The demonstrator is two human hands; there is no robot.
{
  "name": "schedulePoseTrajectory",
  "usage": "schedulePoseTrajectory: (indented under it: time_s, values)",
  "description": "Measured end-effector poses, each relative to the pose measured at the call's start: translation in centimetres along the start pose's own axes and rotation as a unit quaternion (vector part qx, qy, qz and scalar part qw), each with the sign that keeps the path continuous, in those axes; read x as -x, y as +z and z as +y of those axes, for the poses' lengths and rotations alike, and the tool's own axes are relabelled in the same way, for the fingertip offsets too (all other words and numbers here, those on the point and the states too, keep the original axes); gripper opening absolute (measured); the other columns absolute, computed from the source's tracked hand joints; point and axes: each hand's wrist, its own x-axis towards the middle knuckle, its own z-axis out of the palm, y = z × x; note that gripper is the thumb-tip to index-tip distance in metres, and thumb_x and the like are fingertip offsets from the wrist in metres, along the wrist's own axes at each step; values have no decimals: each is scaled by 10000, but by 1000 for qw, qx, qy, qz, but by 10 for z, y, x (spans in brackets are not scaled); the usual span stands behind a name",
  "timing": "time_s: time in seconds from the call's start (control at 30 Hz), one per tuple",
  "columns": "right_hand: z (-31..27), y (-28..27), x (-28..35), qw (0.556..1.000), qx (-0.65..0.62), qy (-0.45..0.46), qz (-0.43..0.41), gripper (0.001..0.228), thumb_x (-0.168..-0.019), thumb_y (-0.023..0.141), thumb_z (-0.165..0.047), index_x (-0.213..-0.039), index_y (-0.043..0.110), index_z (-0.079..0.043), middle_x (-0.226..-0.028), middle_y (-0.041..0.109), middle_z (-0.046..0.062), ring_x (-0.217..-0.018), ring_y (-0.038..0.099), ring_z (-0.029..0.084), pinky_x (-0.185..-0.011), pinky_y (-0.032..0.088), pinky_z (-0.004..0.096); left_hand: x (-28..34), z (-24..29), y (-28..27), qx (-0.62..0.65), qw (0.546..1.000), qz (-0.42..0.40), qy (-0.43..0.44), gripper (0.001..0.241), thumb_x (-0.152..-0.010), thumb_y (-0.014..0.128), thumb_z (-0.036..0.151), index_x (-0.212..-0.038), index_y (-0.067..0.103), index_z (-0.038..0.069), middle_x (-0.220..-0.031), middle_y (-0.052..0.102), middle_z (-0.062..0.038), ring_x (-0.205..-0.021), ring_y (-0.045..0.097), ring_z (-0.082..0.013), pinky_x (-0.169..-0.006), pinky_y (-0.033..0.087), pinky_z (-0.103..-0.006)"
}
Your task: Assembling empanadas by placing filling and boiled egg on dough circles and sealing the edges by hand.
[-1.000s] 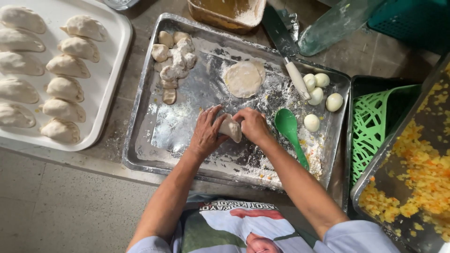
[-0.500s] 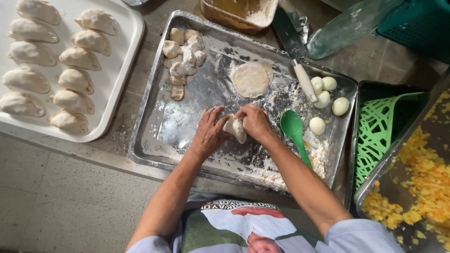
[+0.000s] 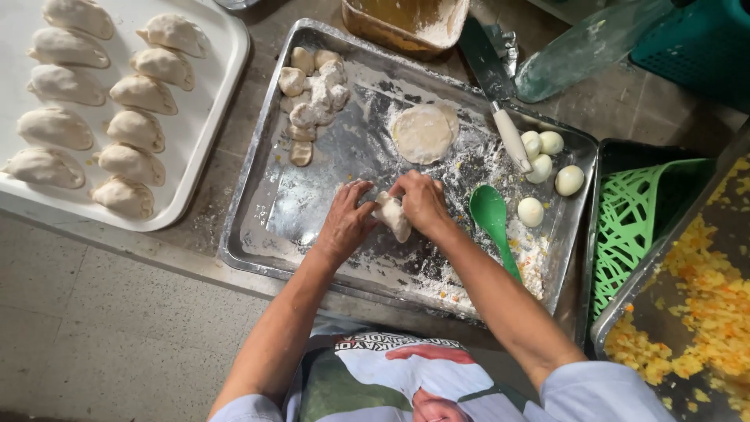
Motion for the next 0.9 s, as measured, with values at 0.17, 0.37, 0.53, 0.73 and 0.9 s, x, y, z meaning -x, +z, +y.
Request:
schedulePoseTrajectory:
  time_s: [0.17, 0.37, 0.53, 0.73, 0.9]
  values:
    - [-19, -13, 6, 1000, 3, 6, -24, 467, -856, 420, 2, -981, 781, -267, -1026, 647, 27, -1083, 640, 314, -992, 444, 526, -2, 0, 4, 9, 1000, 1, -12, 268, -777, 844, 272, -1005, 721, 204, -1318, 562, -51, -1323, 534, -351, -1141, 412, -538]
    - [-52, -7, 29, 982, 149, -111, 32, 225, -931, 545, -237, -911, 769, -241, -952, 595, 36, -1001, 579, 291, -961, 400, 499, 3, -8, 22, -17, 1000, 15, -12, 260, -720, 877, 201, -956, 769, 218, -1143, 577, -23, -1224, 585, -328, -1085, 464, -515]
    - [-18, -4, -2, 997, 47, -69, 8, 404, -954, 404, -113, -830, 766, -240, -904, 603, 13, -978, 602, 271, -955, 413, 479, 0, -13, 25, -32, 999, 20, -11, 231, -692, 882, 232, -898, 778, 222, -1041, 564, -7, -1145, 601, -299, -1051, 481, -492]
    - [-36, -3, 10, 994, 51, -93, 33, 381, -951, 402, -174, -821, 754, -239, -915, 587, 43, -972, 585, 307, -951, 419, 488, 6, -16, 30, -20, 999, 38, -12, 224, -685, 883, 165, -856, 737, 167, -960, 547, -27, -975, 614, -285, -928, 517, -450]
    - [-56, -15, 31, 989, 52, -124, 60, 304, -942, 455, -220, -869, 748, -257, -953, 590, 9, -1005, 567, 256, -993, 397, 462, -9, -15, 2, -21, 997, -52, -44, 375, -674, 895, 253, -957, 649, 234, -1152, 549, 13, -1079, 585, -260, -989, 478, -479]
